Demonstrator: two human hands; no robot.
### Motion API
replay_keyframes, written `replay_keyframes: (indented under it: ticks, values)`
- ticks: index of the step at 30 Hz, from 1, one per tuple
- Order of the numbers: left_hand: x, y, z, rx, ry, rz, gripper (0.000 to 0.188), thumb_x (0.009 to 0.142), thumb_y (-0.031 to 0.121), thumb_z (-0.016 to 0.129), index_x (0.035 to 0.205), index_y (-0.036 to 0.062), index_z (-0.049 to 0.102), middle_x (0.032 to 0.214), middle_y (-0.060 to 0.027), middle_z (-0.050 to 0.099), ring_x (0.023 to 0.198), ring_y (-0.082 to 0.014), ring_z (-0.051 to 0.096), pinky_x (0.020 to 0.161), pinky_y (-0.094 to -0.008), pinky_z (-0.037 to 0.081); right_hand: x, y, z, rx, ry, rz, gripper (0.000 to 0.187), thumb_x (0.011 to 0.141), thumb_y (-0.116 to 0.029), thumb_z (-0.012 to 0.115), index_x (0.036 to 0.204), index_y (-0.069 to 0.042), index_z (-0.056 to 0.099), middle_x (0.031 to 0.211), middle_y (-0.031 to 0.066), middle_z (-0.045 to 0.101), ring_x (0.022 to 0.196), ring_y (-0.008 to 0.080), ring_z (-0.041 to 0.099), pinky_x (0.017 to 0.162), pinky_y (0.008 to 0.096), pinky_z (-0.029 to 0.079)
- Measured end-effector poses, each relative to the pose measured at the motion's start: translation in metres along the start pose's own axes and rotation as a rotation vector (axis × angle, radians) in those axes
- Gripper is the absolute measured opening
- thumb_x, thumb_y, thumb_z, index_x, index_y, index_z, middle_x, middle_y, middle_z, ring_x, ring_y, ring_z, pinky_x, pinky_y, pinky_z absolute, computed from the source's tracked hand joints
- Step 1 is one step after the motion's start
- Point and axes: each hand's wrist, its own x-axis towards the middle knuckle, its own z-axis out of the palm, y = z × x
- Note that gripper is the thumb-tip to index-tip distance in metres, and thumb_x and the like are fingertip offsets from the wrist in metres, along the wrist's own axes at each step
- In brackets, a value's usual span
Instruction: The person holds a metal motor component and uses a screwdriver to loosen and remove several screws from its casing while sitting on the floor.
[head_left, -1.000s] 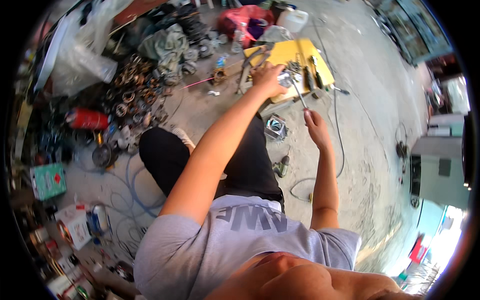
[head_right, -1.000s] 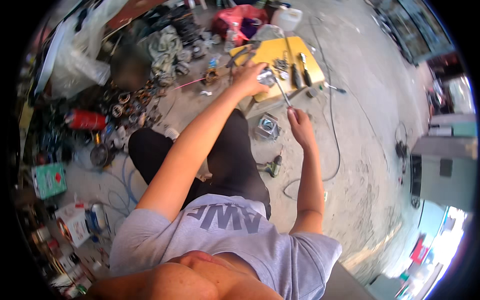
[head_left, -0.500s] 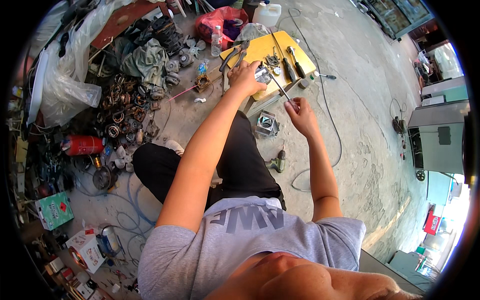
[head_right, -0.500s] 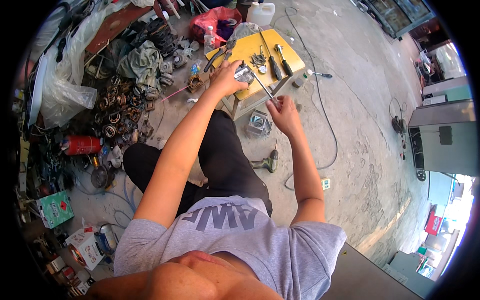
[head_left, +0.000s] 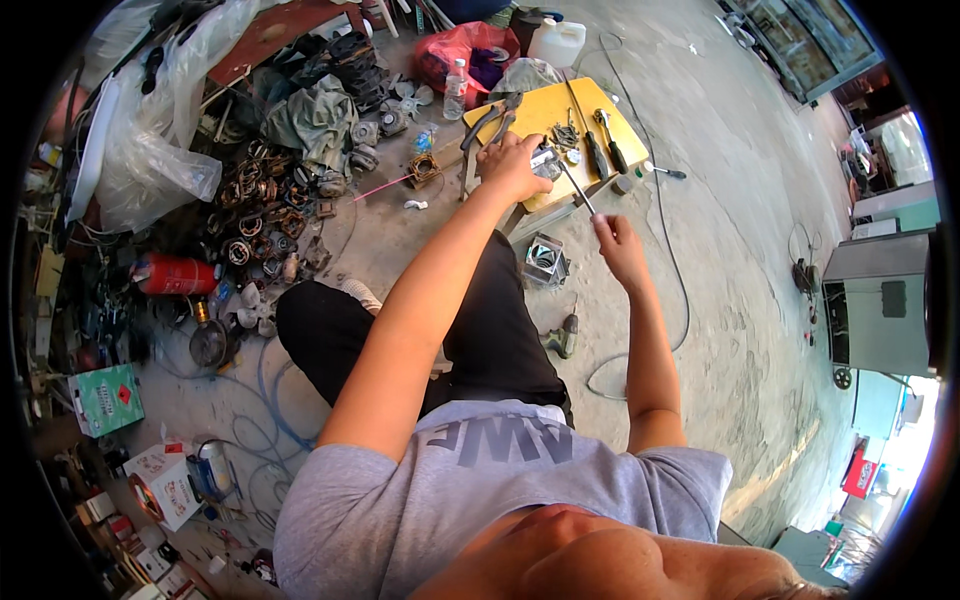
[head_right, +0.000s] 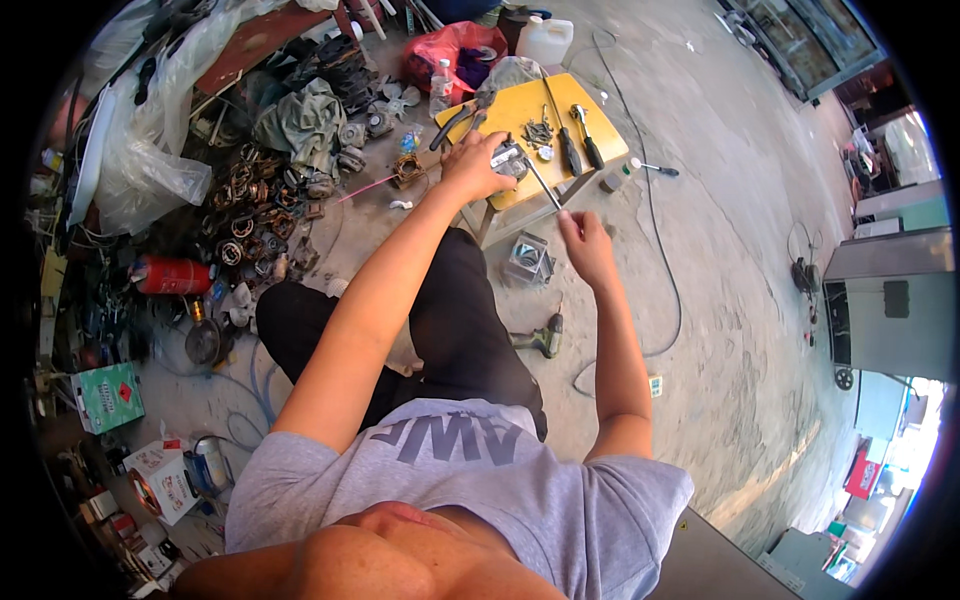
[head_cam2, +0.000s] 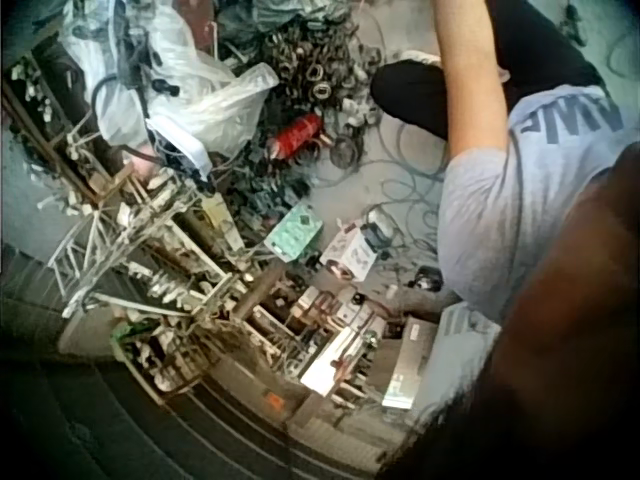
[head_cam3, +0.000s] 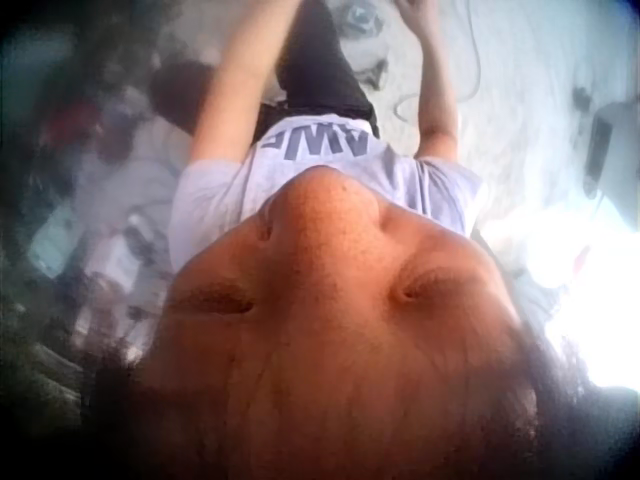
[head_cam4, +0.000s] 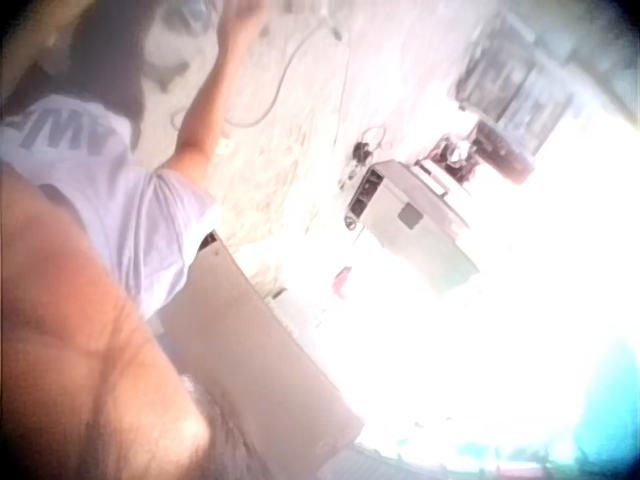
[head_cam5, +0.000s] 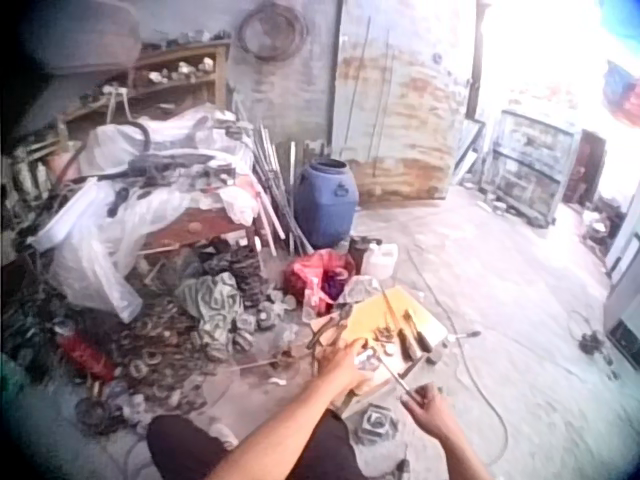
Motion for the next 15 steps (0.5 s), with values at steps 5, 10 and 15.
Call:
replay_keyframes:
  ticks: [5,10,15]
  values:
    - [-0.002,0.003,-0.003,0.014,-0.01,0.003,0.085,0.063,0.043,0.08,0.139,0.0247,0.046,0.132,-0.0105,0.046,0.126,-0.0314,0.045,0.103,-0.0462,0.035,0.007,0.032,-0.002,-0.156,0.043,-0.161,0.038,0.088,-0.035,0.068,0.091,0.002,0.061,0.088,0.0197,0.066,0.075,0.0233,0.064,0.068,0.038,0.051]
    - [-0.002,0.0,-0.002,0.015,0.005,-0.003,0.085,0.063,0.042,0.08,0.139,0.0247,0.046,0.133,-0.011,0.046,0.126,-0.0325,0.045,0.103,-0.0464,0.035,0.003,0.003,-0.001,0.005,0.013,0.027,0.035,0.086,-0.033,0.07,0.091,0.0,0.061,0.092,0.0204,0.064,0.076,0.0301,0.063,0.073,0.0401,0.05]
    - [-0.004,0.004,-0.005,0.004,-0.012,-0.007,0.085,0.063,0.042,0.08,0.139,0.025,0.046,0.133,-0.0117,0.046,0.126,-0.0334,0.045,0.103,-0.046,0.035,0.012,0.022,0.004,-0.081,0.011,0.079,0.035,0.086,-0.032,0.071,0.096,-0.003,0.055,0.096,0.0208,0.061,0.08,0.0367,0.061,0.077,0.0434,0.049]
